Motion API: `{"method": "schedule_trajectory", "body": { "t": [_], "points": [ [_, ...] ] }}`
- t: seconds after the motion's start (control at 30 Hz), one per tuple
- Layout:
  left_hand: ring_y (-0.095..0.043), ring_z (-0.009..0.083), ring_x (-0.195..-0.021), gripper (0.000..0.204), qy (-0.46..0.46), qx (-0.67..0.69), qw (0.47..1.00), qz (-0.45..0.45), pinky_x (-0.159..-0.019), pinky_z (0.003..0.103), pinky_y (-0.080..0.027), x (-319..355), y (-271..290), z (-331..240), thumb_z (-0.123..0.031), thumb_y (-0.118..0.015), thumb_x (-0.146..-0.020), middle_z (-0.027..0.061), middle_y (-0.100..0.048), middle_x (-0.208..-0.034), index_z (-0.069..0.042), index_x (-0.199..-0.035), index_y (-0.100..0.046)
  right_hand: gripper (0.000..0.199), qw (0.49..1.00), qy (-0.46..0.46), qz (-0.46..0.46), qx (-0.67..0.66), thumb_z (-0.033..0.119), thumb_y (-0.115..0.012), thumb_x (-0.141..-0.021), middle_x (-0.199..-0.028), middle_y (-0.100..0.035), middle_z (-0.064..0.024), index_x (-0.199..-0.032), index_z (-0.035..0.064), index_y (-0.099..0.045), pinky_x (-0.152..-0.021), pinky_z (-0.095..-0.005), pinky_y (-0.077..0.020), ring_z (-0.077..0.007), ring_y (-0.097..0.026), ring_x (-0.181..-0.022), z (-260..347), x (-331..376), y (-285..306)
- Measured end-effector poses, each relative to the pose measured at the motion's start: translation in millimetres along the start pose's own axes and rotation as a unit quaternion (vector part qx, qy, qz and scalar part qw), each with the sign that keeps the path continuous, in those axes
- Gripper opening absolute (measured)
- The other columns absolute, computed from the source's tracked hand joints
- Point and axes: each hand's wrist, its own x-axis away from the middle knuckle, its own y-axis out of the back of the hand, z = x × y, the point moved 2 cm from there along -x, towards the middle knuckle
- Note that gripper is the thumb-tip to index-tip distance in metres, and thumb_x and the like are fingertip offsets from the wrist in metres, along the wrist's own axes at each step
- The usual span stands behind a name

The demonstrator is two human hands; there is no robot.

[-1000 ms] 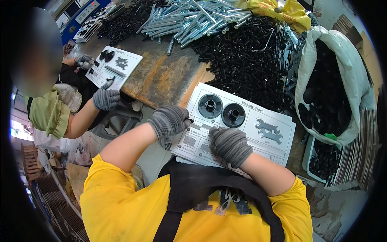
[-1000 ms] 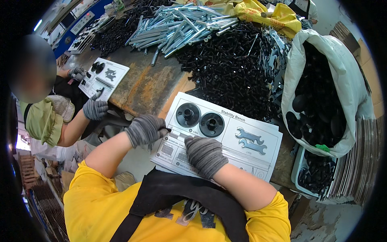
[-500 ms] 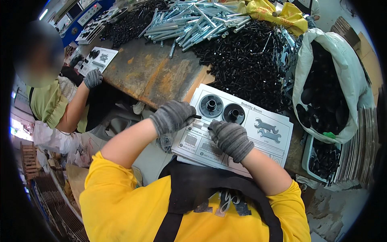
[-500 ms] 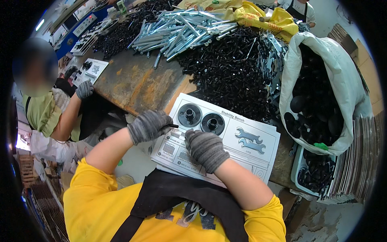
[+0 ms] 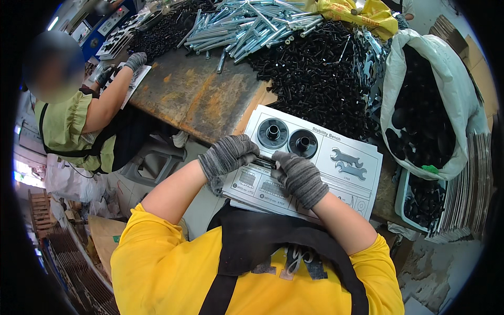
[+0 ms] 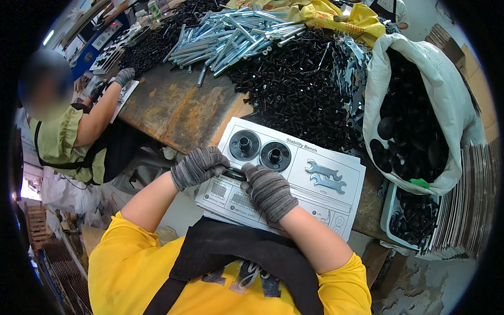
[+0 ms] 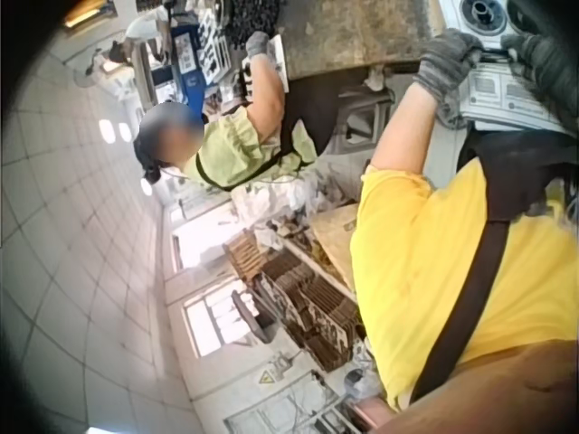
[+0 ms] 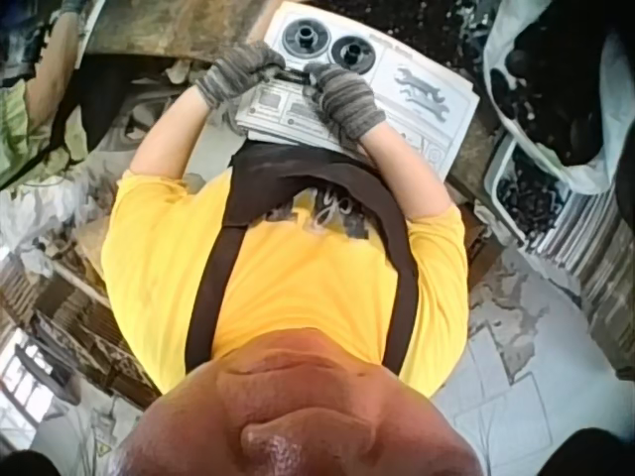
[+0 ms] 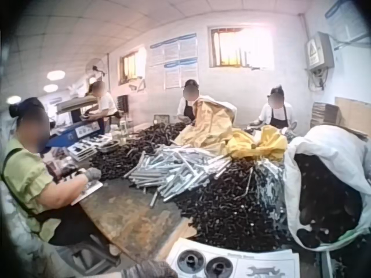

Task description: The person picks various metal hardware items from piles on a table and places them into designated slots on a cardboard template labeled Stability Bench. The person repeatedly selects items, positions them on the template, and moves completed templates aside to continue the process.

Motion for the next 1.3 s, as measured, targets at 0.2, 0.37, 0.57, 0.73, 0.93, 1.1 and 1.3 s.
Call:
{"method": "schedule_trajectory", "body": {
  "t": [0.2, 0.37, 0.57, 0.73, 0.93, 1.1, 1.3],
  "points": [
    [-0.056, 0.0268, -0.066, 0.029, -0.071, -0.028, 0.997, 0.029, -0.058, 0.035, -0.045, -4, 1, 4, -0.021, -0.071, -0.068, 0.0087, -0.054, -0.071, -0.007, -0.089, -0.057, 0.030, 1.000, -0.005, 0.024, 0.018, 0.030, -0.052, -0.081, -0.088, -0.059, -0.0134, -0.098, 0.0061, -0.055, -0.072, -0.0389, -0.0469, -0.0277, -0.059, -0.083, -4, -6, 2],
    [-0.055, 0.0270, -0.060, 0.029, -0.164, -0.075, 0.983, 0.016, -0.053, 0.037, -0.044, -9, 3, 7, -0.022, -0.069, -0.069, 0.0080, -0.053, -0.067, -0.008, -0.090, -0.054, 0.026, 1.000, 0.002, 0.020, 0.018, 0.029, -0.052, -0.082, -0.085, -0.060, -0.0139, -0.093, 0.0054, -0.056, -0.072, -0.0392, -0.0469, -0.0276, -0.059, -0.081, -2, -4, 5],
    [-0.058, 0.0220, -0.071, 0.029, -0.083, 0.090, 0.993, -0.002, -0.064, 0.031, -0.047, -17, 17, 19, -0.012, -0.068, -0.072, 0.0089, -0.058, -0.079, -0.005, -0.098, -0.057, 0.036, 0.999, 0.006, -0.026, -0.039, 0.026, -0.060, -0.077, -0.085, -0.061, -0.0130, -0.107, 0.0080, -0.057, -0.074, -0.0349, -0.0470, -0.0259, -0.060, -0.082, 2, 6, 16],
    [-0.057, 0.0192, -0.080, 0.024, 0.175, 0.101, 0.951, -0.233, -0.071, 0.032, -0.047, -83, 39, 93, -0.011, -0.062, -0.077, 0.0097, -0.057, -0.087, -0.006, -0.100, -0.057, 0.036, 0.983, 0.096, -0.060, -0.145, 0.020, -0.064, -0.076, -0.082, -0.062, -0.0119, -0.109, 0.0090, -0.056, -0.069, -0.0314, -0.0488, -0.0237, -0.061, -0.076, -19, 34, 18],
    [-0.052, 0.0324, -0.104, 0.043, 0.474, -0.239, 0.791, -0.304, -0.091, 0.041, -0.040, -111, 65, 200, -0.030, -0.064, -0.073, 0.0192, -0.049, -0.118, -0.012, -0.112, -0.054, 0.028, 0.985, 0.017, -0.097, -0.140, 0.021, -0.064, -0.075, -0.082, -0.063, -0.0106, -0.101, 0.0118, -0.059, -0.063, -0.0313, -0.0508, -0.0242, -0.063, -0.071, -52, 86, 42],
    [-0.052, 0.0315, -0.107, 0.046, 0.555, -0.194, 0.798, -0.134, -0.090, 0.041, -0.040, -118, 78, 214, -0.034, -0.057, -0.077, 0.0187, -0.054, -0.114, -0.009, -0.116, -0.053, 0.026, 0.950, -0.032, -0.297, -0.093, 0.014, -0.067, -0.073, -0.082, -0.063, -0.0107, -0.097, 0.0079, -0.061, -0.065, -0.0293, -0.0504, -0.0210, -0.063, -0.071, -105, 149, 54],
    [-0.058, 0.0221, -0.068, 0.023, 0.573, 0.075, 0.782, -0.234, -0.060, 0.037, -0.046, -95, 54, 248, -0.028, -0.047, -0.082, 0.0111, -0.061, -0.079, -0.010, -0.088, -0.061, 0.020, 0.840, -0.248, -0.474, 0.097, 0.014, -0.055, -0.083, -0.093, -0.060, -0.0135, -0.099, 0.0029, -0.059, -0.079, -0.0333, -0.0439, -0.0293, -0.056, -0.085, -205, 239, 102]
  ]
}}
